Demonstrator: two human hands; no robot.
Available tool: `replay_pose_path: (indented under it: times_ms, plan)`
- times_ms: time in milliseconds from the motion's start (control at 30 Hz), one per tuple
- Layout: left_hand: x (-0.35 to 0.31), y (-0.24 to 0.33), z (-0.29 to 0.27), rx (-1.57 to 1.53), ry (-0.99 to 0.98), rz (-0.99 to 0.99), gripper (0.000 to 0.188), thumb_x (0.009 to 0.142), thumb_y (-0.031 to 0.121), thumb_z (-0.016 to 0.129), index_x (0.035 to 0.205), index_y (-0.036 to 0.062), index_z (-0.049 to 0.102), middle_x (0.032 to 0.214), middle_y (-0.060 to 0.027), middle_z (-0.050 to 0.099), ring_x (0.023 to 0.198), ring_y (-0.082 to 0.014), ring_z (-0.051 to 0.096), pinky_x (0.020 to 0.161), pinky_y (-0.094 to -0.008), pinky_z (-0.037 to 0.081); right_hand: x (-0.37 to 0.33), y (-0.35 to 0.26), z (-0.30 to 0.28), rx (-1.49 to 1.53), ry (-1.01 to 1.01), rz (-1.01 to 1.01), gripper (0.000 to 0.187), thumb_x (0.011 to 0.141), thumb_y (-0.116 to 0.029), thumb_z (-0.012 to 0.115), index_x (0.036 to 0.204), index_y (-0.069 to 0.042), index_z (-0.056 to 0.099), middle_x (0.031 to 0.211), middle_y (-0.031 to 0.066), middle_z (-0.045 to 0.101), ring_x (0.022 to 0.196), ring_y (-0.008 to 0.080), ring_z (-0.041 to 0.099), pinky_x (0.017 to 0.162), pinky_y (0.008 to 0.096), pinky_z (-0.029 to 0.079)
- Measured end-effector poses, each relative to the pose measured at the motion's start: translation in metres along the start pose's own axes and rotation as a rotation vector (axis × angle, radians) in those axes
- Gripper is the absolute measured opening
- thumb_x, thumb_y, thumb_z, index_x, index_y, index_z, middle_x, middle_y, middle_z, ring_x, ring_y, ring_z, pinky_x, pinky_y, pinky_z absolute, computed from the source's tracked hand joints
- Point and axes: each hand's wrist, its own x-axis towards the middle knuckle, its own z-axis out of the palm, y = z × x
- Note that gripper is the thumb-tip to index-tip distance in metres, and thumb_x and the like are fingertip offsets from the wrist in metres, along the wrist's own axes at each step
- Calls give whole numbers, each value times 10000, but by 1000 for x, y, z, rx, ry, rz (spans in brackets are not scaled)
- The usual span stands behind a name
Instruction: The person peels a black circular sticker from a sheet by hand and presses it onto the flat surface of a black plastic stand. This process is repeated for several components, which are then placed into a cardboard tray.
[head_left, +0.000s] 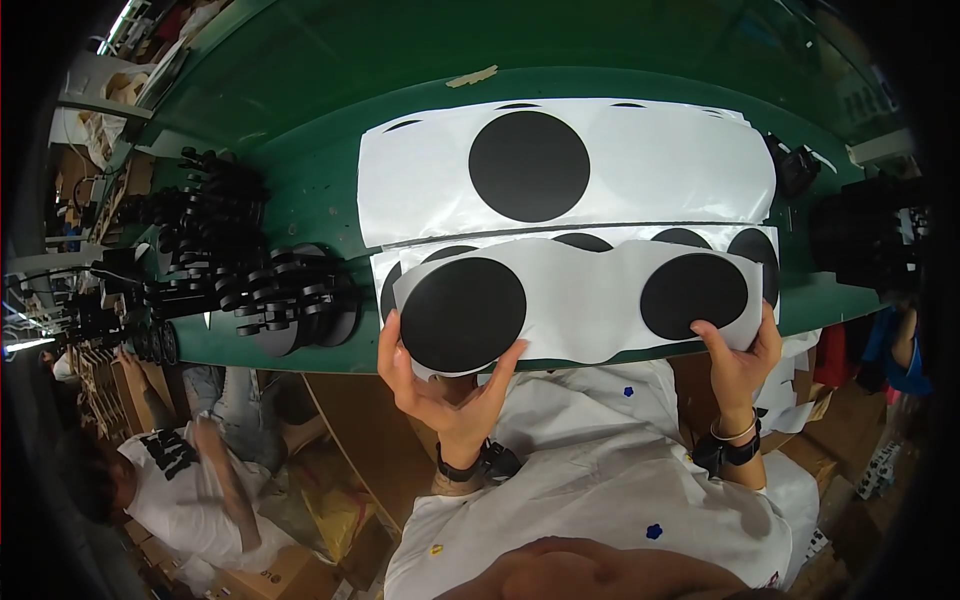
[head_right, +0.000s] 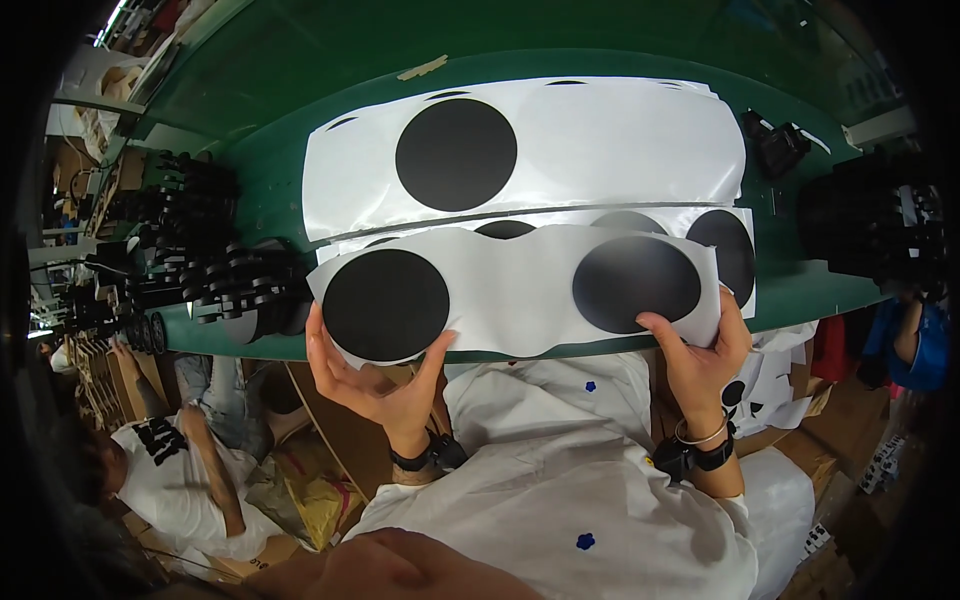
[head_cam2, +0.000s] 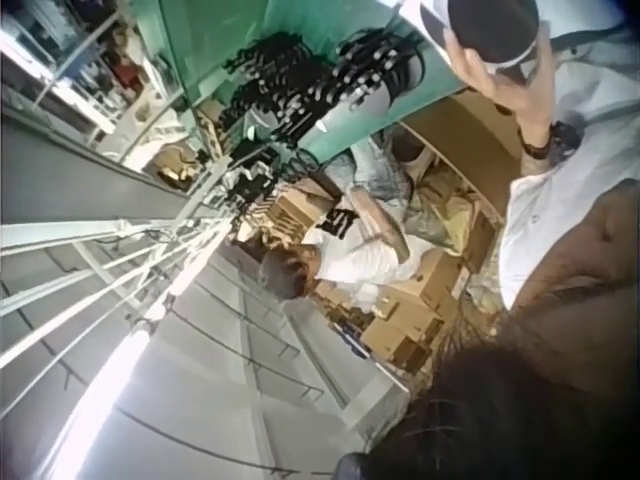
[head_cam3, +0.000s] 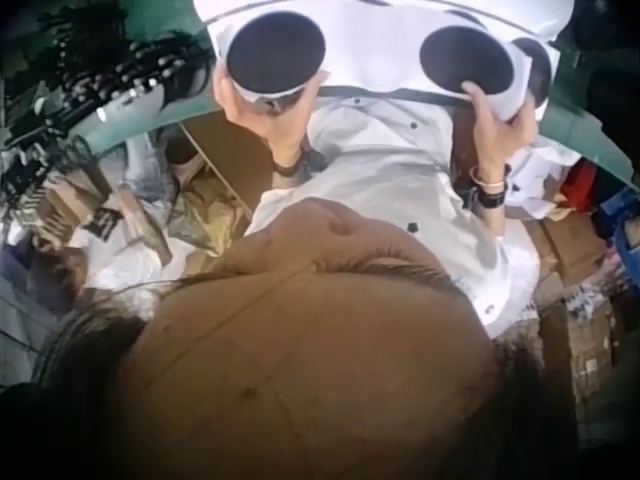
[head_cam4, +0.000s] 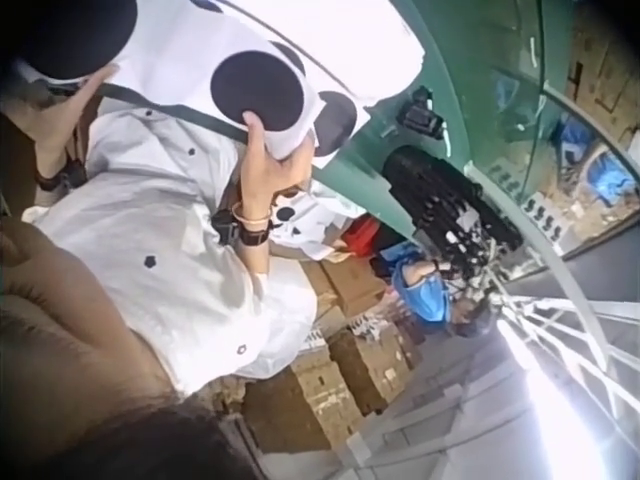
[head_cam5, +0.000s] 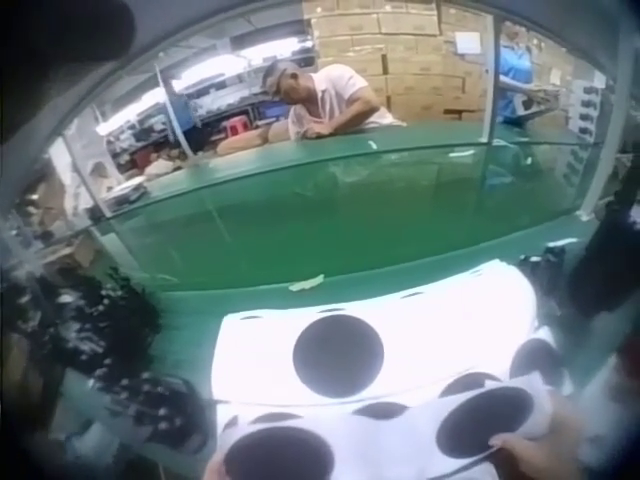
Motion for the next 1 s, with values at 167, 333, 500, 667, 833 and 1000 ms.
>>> replay_pose_path:
  times_ms: [167,333,500,667,833,1000]
  plan:
    - [-3,1,4,-19,19,17,1106,518,60,909,1363,107,197,1367,-236,284,1219,-352,405,936,-399,498,1,-4,-2,22,81,-20,433,638,-68,848,979,21,597,883,57,644,775,128,590,704,241,471]
    - [-8,0,13,-46,148,106,1121,509,64,914,1368,96,194,1345,-236,301,1217,-353,404,956,-423,478,4,-7,-14,29,20,-178,425,671,-9,798,1040,12,588,950,74,647,849,150,602,765,260,473]
    - [18,7,19,163,244,176,1023,587,139,886,1376,47,241,1349,-242,307,1242,-376,373,976,-468,419,63,-39,-3,-72,30,-253,444,741,-55,724,1143,45,567,1287,175,519,1224,281,476,975,364,408]
    - [49,5,35,271,-201,-81,892,716,301,792,1393,-2,296,1390,-242,313,1282,-412,315,1024,-518,304,100,3,25,-441,109,-332,484,763,-144,721,1181,28,548,1319,176,491,1234,316,468,1029,394,348]
    - [40,13,31,465,-216,21,865,768,380,719,1409,-8,288,1430,-220,302,1314,-428,269,1057,-534,237,97,5,19,-321,98,-316,428,763,-105,723,1142,12,561,1101,137,632,1030,260,612,963,361,414]
    - [41,11,37,449,-79,69,819,818,444,647,1405,-6,297,1460,-202,276,1342,-431,229,1072,-530,209,77,-10,-22,47,44,39,382,753,-14,712,1109,-12,573,947,77,663,874,194,645,868,315,476]
